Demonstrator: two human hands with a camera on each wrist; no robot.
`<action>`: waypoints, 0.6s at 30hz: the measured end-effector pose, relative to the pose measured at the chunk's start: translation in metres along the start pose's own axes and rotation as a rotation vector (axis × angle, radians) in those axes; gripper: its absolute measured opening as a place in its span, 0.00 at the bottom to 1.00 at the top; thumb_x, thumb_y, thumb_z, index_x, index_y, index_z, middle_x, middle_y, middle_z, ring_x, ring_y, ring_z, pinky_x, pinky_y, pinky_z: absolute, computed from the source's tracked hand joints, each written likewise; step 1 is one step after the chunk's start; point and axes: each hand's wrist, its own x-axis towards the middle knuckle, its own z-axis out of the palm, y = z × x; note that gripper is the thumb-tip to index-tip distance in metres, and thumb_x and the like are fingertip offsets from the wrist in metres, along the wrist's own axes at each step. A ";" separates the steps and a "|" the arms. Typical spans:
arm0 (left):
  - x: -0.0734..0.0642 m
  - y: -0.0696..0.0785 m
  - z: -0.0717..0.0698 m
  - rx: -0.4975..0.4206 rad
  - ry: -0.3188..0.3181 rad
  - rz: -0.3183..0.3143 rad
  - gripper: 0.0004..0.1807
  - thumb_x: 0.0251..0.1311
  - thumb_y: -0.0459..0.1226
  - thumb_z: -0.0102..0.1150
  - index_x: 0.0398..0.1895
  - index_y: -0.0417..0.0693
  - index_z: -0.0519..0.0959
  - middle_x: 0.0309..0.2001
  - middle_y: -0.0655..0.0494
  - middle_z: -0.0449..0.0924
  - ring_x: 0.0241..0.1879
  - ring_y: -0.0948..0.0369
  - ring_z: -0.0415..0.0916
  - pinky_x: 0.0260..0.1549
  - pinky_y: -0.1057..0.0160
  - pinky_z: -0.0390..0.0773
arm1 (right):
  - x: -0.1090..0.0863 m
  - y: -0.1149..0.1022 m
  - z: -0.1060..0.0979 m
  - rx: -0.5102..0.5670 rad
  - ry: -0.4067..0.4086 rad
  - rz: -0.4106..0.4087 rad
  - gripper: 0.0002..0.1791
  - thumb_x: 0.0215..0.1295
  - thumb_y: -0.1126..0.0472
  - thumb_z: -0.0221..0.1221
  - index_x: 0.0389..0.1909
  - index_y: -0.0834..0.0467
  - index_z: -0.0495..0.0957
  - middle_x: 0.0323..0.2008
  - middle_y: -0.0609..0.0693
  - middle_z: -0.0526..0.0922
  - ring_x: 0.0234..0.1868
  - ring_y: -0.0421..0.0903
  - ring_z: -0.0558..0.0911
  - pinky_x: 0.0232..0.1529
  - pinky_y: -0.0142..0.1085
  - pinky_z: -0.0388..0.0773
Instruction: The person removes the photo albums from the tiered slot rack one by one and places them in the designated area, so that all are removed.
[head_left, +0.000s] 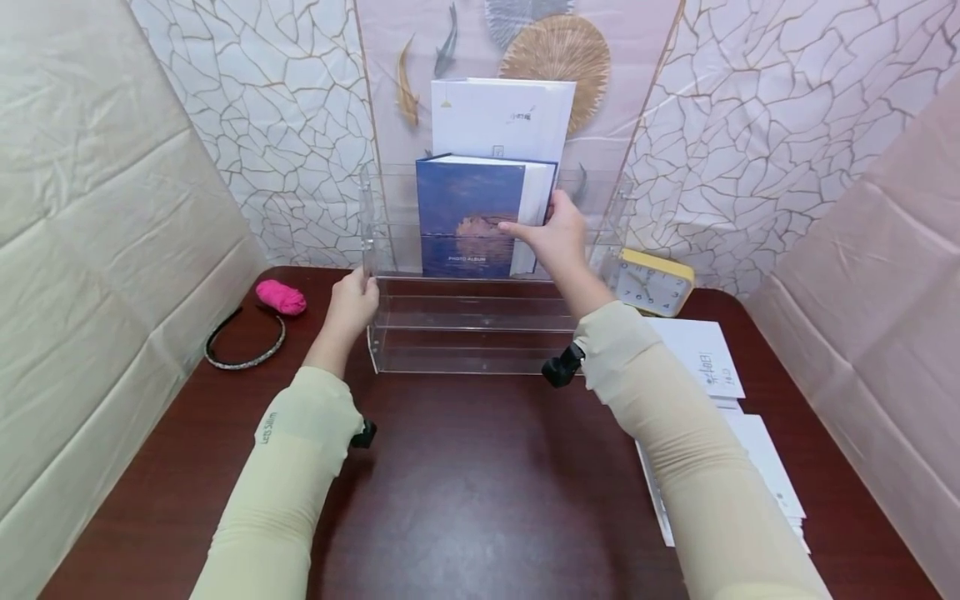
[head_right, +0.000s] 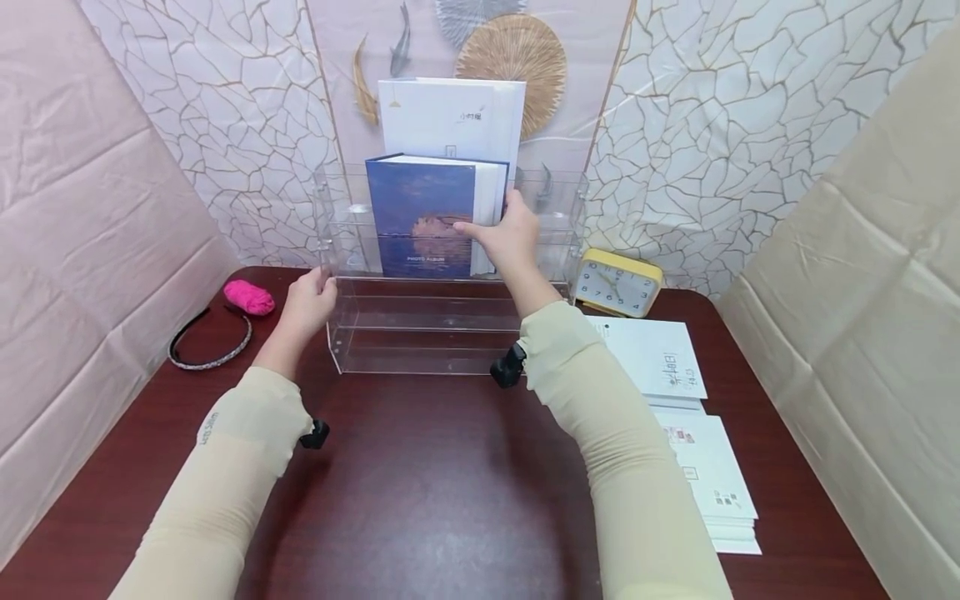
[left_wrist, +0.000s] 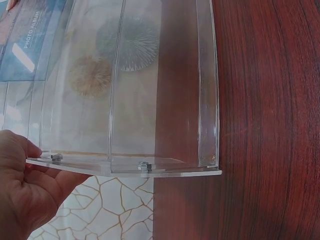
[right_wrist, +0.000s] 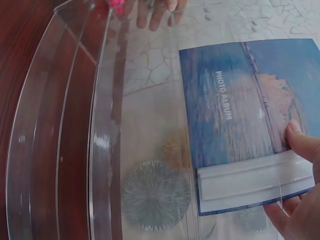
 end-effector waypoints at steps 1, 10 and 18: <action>0.000 0.000 0.000 -0.003 -0.003 -0.002 0.14 0.65 0.32 0.42 0.47 0.31 0.73 0.40 0.33 0.78 0.40 0.43 0.72 0.44 0.47 0.70 | 0.000 0.000 0.001 0.013 0.002 0.008 0.36 0.40 0.47 0.74 0.47 0.61 0.70 0.39 0.53 0.77 0.38 0.47 0.75 0.40 0.38 0.73; 0.005 0.002 0.001 -0.010 0.002 0.011 0.14 0.64 0.32 0.43 0.45 0.31 0.74 0.41 0.33 0.78 0.43 0.42 0.74 0.46 0.47 0.70 | 0.004 -0.005 0.000 0.067 0.013 0.031 0.37 0.42 0.50 0.74 0.50 0.59 0.67 0.44 0.52 0.76 0.44 0.46 0.75 0.44 0.38 0.72; 0.005 0.000 0.000 -0.005 -0.021 -0.018 0.15 0.65 0.32 0.42 0.48 0.31 0.73 0.43 0.33 0.78 0.45 0.43 0.74 0.48 0.48 0.70 | 0.002 -0.024 0.006 0.065 -0.012 -0.042 0.41 0.47 0.53 0.72 0.59 0.56 0.61 0.52 0.52 0.73 0.52 0.46 0.72 0.52 0.35 0.68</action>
